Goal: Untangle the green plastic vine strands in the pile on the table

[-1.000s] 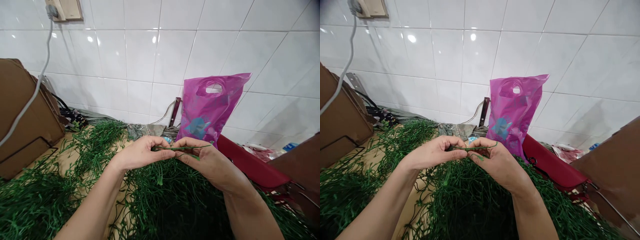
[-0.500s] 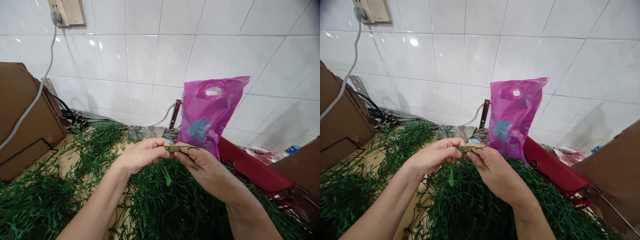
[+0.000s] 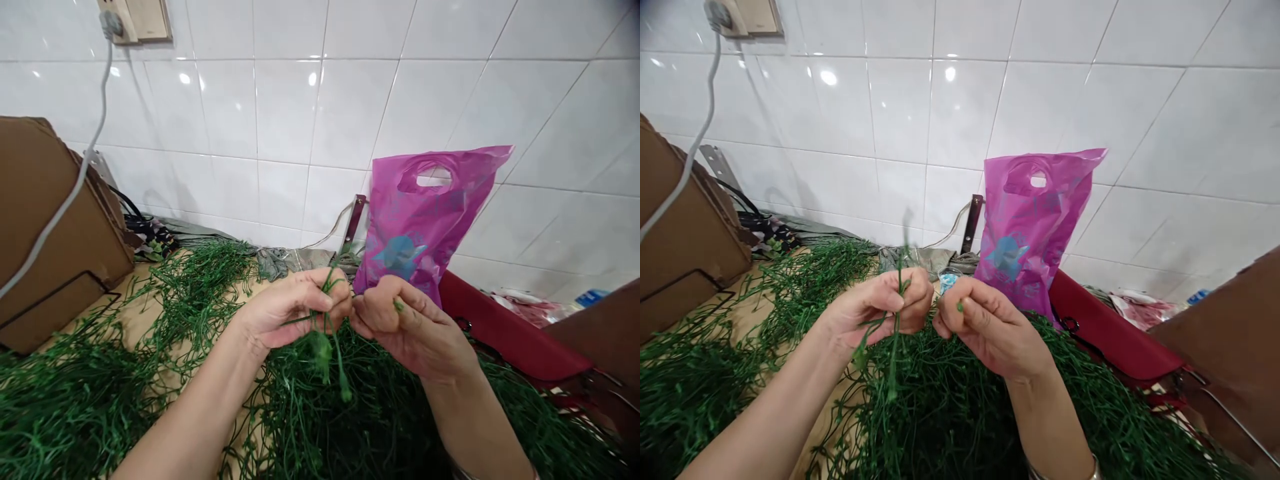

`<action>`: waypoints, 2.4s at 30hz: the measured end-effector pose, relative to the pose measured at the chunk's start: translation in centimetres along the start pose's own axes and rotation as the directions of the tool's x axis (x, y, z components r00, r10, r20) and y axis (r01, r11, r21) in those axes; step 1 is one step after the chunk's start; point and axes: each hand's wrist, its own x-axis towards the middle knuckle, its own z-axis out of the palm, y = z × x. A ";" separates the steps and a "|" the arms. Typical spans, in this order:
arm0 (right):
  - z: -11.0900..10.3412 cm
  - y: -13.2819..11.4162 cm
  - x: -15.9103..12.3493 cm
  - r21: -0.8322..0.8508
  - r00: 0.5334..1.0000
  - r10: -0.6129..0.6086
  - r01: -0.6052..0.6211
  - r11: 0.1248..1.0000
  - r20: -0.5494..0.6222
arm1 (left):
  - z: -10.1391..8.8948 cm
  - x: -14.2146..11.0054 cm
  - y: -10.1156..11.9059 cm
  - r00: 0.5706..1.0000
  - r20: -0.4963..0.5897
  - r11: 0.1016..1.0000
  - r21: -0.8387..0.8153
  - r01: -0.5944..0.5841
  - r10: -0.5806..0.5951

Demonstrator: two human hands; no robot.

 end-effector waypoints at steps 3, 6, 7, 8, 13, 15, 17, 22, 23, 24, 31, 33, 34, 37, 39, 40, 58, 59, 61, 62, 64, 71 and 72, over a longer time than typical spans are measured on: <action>-0.7 -2.0 -0.7 -0.339 0.991 0.126 -0.105 0.935 0.040 | -0.6 0.2 0.2 0.985 -0.137 0.978 0.193 -0.076 0.103; -1.5 -3.8 -1.7 -0.695 0.976 0.217 -0.153 0.702 0.005 | -1.4 0.4 0.3 0.953 -0.231 0.897 0.434 -0.081 0.198; -1.6 -4.2 -2.0 -0.757 0.982 0.181 -0.151 0.636 -0.044 | -1.5 0.4 0.4 0.949 -0.234 0.872 0.483 -0.076 0.213; -1.6 -4.3 -2.1 -0.791 0.987 0.119 -0.155 0.591 -0.104 | -1.6 0.4 0.4 0.947 -0.232 0.854 0.516 -0.074 0.223; 0.7 -3.7 -1.1 -0.791 0.934 -0.161 -0.169 0.587 -0.319 | -0.8 0.3 0.4 0.951 -0.221 0.804 0.592 -0.044 0.215; 1.8 -3.2 -0.5 -0.812 0.926 -0.218 -0.138 0.567 -0.310 | -0.5 0.3 0.3 0.948 -0.239 0.799 0.601 -0.025 0.209; 2.6 -2.6 -0.2 -0.834 0.941 -0.225 -0.093 0.544 -0.252 | -0.3 0.5 0.2 0.946 -0.256 0.812 0.584 -0.012 0.198; 3.0 -1.6 0.1 -0.813 0.966 -0.114 -0.127 0.568 -0.230 | -0.4 0.6 0.3 0.945 -0.251 0.789 0.615 -0.011 0.209; 2.9 -1.5 0.2 -0.809 0.967 -0.095 -0.142 0.571 -0.237 | -0.4 0.5 0.3 0.944 -0.245 0.766 0.642 -0.014 0.223; 2.8 -1.5 0.3 -0.804 0.970 -0.075 -0.148 0.576 -0.232 | -0.5 0.4 0.4 0.943 -0.237 0.747 0.665 -0.017 0.233; 2.5 -1.8 0.6 -0.764 0.981 -0.020 -0.138 0.630 -0.194 | -1.1 0.5 -0.2 0.936 -0.240 0.740 0.672 -0.030 0.256; 2.5 -1.8 0.7 -0.713 0.983 0.026 -0.149 0.685 -0.181 | -1.1 0.7 -0.4 0.938 -0.255 0.783 0.622 -0.028 0.236; 2.4 -1.7 0.8 -0.674 0.984 0.051 -0.153 0.722 -0.169 | -1.0 0.8 -0.4 0.939 -0.258 0.806 0.592 -0.030 0.225; 2.3 -1.3 1.1 -0.527 0.985 0.104 -0.160 0.835 -0.135 | -0.7 0.9 -0.4 0.943 -0.252 0.854 0.517 -0.057 0.216; 2.3 -0.8 1.3 -0.438 0.984 0.117 -0.164 0.884 -0.132 | -0.7 0.8 -0.2 0.944 -0.241 0.869 0.488 -0.081 0.224; 2.3 -0.5 1.4 -0.413 0.983 0.118 -0.167 0.895 -0.140 | -0.7 0.8 -0.2 0.944 -0.235 0.871 0.482 -0.093 0.230; 2.9 0.3 1.0 -0.721 0.978 -0.024 -0.137 0.679 -0.208 | -1.6 0.9 -0.4 0.908 -0.257 0.737 0.671 -0.079 0.331; 2.9 0.1 0.9 -0.738 0.981 -0.034 -0.121 0.664 -0.192 | -1.4 0.9 -0.4 0.907 -0.258 0.780 0.616 -0.111 0.333; 2.9 -0.1 0.8 -0.778 0.983 -0.091 -0.067 0.625 -0.158 | -0.6 1.0 -0.5 0.901 -0.300 0.891 0.420 -0.171 0.314; 2.9 -0.3 0.8 -0.808 0.979 -0.148 -0.025 0.589 -0.138 | -0.1 1.2 -0.7 0.895 -0.334 0.933 0.300 -0.197 0.296; 3.3 -0.5 0.8 -0.883 0.953 -0.288 0.057 0.467 -0.091 | 0.7 1.5 -0.9 0.877 -0.399 0.964 0.117 -0.240 0.267; 8.4 -1.5 -0.6 -0.866 0.814 -0.472 0.466 0.181 0.339 | -2.6 1.4 1.1 0.507 -0.732 0.857 0.206 -0.472 0.455; 8.4 -1.7 -1.2 -0.863 0.822 -0.442 0.472 0.180 0.358 | -3.1 1.0 1.6 0.488 -0.735 0.847 0.221 -0.484 0.471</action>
